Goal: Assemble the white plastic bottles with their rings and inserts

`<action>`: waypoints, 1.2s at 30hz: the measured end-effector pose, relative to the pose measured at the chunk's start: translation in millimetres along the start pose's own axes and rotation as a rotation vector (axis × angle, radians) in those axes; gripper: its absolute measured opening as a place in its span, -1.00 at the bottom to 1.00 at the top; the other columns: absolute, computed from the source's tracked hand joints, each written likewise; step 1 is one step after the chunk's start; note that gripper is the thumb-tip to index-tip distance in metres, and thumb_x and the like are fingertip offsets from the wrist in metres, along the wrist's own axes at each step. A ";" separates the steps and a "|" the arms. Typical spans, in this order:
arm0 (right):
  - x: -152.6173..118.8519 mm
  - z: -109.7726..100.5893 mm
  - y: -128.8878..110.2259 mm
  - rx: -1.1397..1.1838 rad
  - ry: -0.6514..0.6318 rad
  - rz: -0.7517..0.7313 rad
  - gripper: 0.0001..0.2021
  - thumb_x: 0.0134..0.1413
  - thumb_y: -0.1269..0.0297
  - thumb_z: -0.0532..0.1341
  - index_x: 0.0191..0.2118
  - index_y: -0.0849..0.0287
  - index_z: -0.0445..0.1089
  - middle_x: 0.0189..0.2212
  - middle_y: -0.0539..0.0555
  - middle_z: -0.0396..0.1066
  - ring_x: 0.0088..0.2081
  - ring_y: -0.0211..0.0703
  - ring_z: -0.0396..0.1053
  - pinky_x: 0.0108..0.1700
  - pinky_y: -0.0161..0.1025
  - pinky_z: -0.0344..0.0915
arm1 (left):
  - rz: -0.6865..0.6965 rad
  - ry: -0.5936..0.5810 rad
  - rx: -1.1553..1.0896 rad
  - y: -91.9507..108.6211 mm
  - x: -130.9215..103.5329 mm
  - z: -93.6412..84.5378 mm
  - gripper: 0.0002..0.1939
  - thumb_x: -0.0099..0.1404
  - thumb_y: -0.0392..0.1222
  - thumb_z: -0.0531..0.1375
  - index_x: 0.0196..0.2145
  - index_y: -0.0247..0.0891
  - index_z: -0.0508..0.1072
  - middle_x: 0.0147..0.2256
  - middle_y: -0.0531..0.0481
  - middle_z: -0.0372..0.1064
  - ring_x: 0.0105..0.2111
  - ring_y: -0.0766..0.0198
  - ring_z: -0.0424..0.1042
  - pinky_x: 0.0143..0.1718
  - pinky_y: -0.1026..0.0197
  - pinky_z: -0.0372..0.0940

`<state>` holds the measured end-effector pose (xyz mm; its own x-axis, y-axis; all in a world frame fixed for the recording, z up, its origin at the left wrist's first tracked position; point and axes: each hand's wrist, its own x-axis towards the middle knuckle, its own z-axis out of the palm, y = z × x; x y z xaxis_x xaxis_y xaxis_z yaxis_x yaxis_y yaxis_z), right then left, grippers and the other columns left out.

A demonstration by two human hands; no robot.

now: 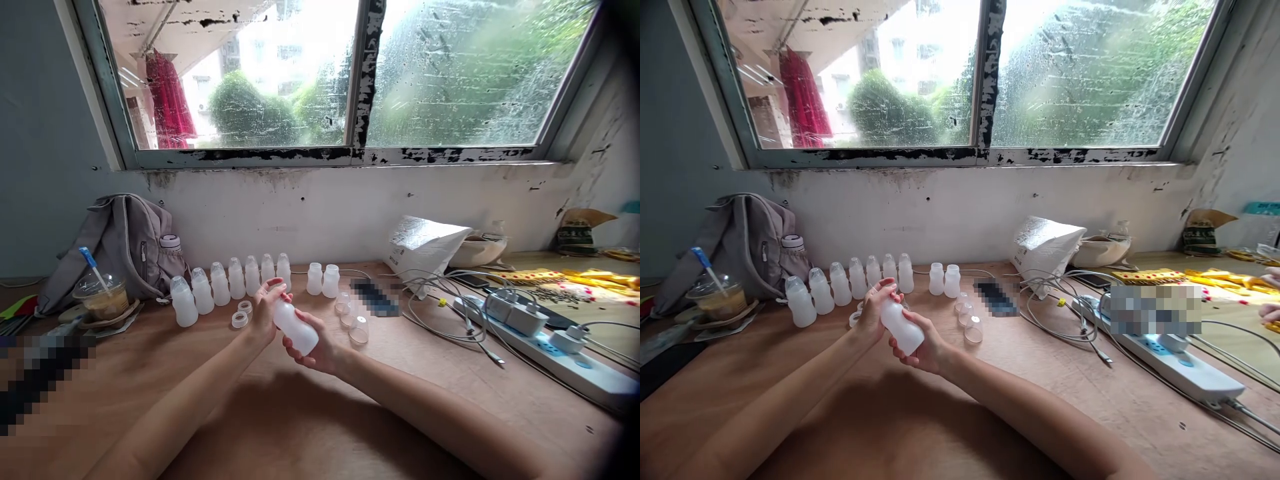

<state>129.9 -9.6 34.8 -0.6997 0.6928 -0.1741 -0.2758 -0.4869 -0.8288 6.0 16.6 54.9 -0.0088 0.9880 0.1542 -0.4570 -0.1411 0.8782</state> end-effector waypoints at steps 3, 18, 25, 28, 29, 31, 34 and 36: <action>1.9 -0.2 1.5 -0.213 0.095 -0.118 -0.59 -0.10 -0.07 0.07 -0.27 0.20 0.18 -0.53 0.01 0.26 -0.58 -0.32 0.22 -0.70 -0.45 -0.01 | 0.016 0.027 0.007 -3.1 0.2 -2.5 -0.52 -0.03 -0.02 0.22 -0.17 -0.26 0.25 -0.49 0.01 0.33 -0.38 0.22 0.38 -0.45 0.25 0.26; 8.7 -10.9 14.1 -0.343 0.019 -0.157 -0.72 -0.24 0.28 0.19 -0.32 0.21 0.17 -0.52 -0.02 0.26 -0.59 -0.33 0.24 -0.68 -0.44 0.03 | -0.016 0.085 0.065 -24.3 -2.1 -3.9 -0.79 -0.11 -0.18 0.19 -0.57 -0.25 0.19 -0.56 0.05 0.25 -0.39 0.17 0.38 -0.57 0.29 0.22; 3.4 -11.5 -1.4 -0.385 -0.028 -0.130 -0.68 -0.19 0.23 0.22 -0.28 0.22 0.15 -0.48 0.02 0.29 -0.53 -0.29 0.27 -0.62 -0.42 0.11 | 0.001 -0.056 0.126 -12.9 -3.7 -6.4 -0.69 -0.03 -0.13 0.18 -0.30 -0.26 0.25 -0.43 -0.03 0.31 -0.39 0.18 0.37 -0.56 0.28 0.25; 2.2 -9.4 -9.2 -0.458 0.106 -0.220 -0.63 -0.13 0.15 0.22 -0.21 0.16 0.11 -0.40 0.01 0.28 -0.43 -0.27 0.29 -0.53 -0.37 0.21 | -0.017 -0.152 0.172 -3.5 -2.6 -7.6 -0.60 0.01 -0.04 0.18 -0.19 -0.23 0.25 -0.26 -0.10 0.30 -0.31 0.13 0.36 -0.57 0.26 0.25; 2.1 -9.0 -11.3 -0.467 0.142 -0.249 -0.64 -0.11 0.11 0.19 -0.21 0.15 0.11 -0.39 0.01 0.27 -0.40 -0.27 0.29 -0.50 -0.36 0.24 | -0.027 -0.196 0.180 -1.9 -2.0 -7.8 -0.60 0.03 -0.02 0.17 -0.18 -0.22 0.25 -0.24 -0.10 0.29 -0.30 0.13 0.35 -0.57 0.26 0.25; 1.6 -9.5 -16.5 -0.489 0.186 -0.287 -0.66 -0.06 0.03 0.13 -0.23 0.14 0.13 -0.35 0.01 0.25 -0.37 -0.28 0.28 -0.45 -0.35 0.27 | -0.053 -0.283 0.200 -2.3 -0.6 -7.9 -0.64 0.06 0.00 0.15 -0.22 -0.25 0.29 -0.29 -0.09 0.30 -0.31 0.13 0.34 -0.53 0.25 0.25; -2.3 -16.4 -32.4 -0.620 0.183 -0.251 -0.65 -0.02 -0.05 0.04 -0.26 0.13 0.20 -0.33 0.02 0.24 -0.37 -0.29 0.27 -0.47 -0.36 0.27 | -0.040 -0.288 0.216 -9.3 2.2 -8.8 -0.69 0.08 0.01 0.14 -0.34 -0.31 0.35 -0.37 -0.07 0.31 -0.33 0.20 0.33 -0.38 0.25 0.25; -8.6 -26.3 -49.5 -0.821 0.170 -0.179 -0.65 -0.02 -0.05 0.04 -0.31 0.15 0.26 -0.37 0.03 0.27 -0.40 -0.28 0.27 -0.52 -0.37 0.23 | -0.036 -0.233 0.222 -13.8 4.3 -11.1 -0.69 0.07 0.01 0.14 -0.35 -0.31 0.35 -0.37 -0.06 0.32 -0.34 0.23 0.33 -0.34 0.26 0.23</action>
<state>166.9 22.5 63.4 -0.5650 0.8246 -0.0269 0.2374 0.1312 -0.9625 2.3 23.5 38.4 0.2199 0.9552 0.1983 -0.2481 -0.1419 0.9583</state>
